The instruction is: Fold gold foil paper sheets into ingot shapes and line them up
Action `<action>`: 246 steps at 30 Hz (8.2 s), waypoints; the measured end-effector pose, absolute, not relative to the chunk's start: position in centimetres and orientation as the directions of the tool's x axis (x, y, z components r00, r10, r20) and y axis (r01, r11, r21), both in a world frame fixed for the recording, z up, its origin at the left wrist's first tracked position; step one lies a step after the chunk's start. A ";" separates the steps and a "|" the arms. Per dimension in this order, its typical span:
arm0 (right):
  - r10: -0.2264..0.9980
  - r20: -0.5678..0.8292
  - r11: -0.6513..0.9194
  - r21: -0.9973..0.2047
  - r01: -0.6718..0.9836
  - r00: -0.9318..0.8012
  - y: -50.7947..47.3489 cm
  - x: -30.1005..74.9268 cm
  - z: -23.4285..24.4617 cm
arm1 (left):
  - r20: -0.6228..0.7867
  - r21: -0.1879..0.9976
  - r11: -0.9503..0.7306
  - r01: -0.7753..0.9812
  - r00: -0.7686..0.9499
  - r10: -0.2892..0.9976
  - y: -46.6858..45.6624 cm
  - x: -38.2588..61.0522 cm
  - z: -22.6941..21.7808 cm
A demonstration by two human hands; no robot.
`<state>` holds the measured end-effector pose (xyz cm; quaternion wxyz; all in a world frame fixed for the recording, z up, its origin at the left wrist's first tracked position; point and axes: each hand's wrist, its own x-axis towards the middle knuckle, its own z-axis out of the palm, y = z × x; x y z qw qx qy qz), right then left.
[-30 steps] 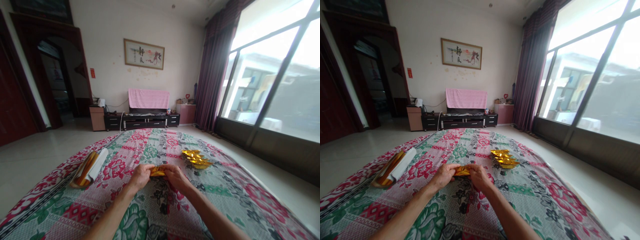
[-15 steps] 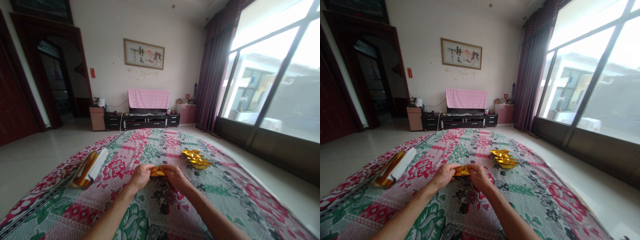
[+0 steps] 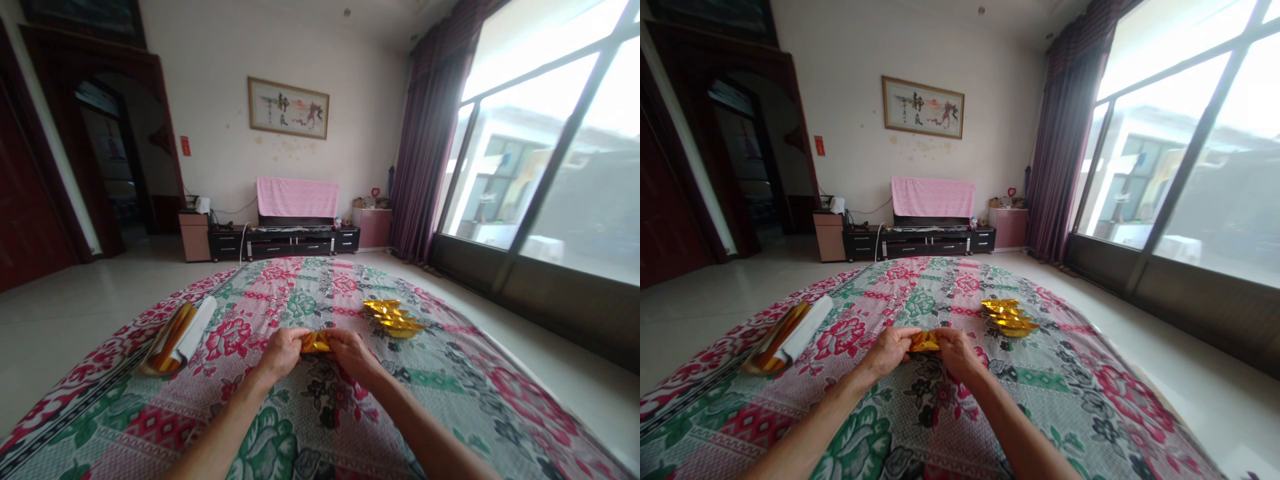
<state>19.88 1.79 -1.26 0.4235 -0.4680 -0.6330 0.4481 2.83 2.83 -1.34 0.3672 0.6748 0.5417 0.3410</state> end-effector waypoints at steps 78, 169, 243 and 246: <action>0.960 0.142 0.210 -0.935 0.285 -0.240 1.7 20.2 -1.0 | 0.184 0.841 -0.243 0.483 0.167 0.969 2.0 3.0 -0.6; 0.993 -0.085 -0.091 -0.993 -0.078 -0.080 -0.1 22.5 1.1 | 0.263 0.844 -0.217 0.490 -0.026 0.964 1.0 3.3 -0.1; 0.873 -0.166 -0.093 -0.980 -0.177 0.459 -1.5 37.7 -0.3 | -0.105 0.989 0.123 -0.078 0.210 0.972 3.0 21.9 -1.6; 0.873 -0.165 -0.097 -0.981 -0.170 0.458 -1.4 37.9 -0.4 | -0.100 0.992 0.114 -0.058 0.213 0.972 2.9 21.8 -1.4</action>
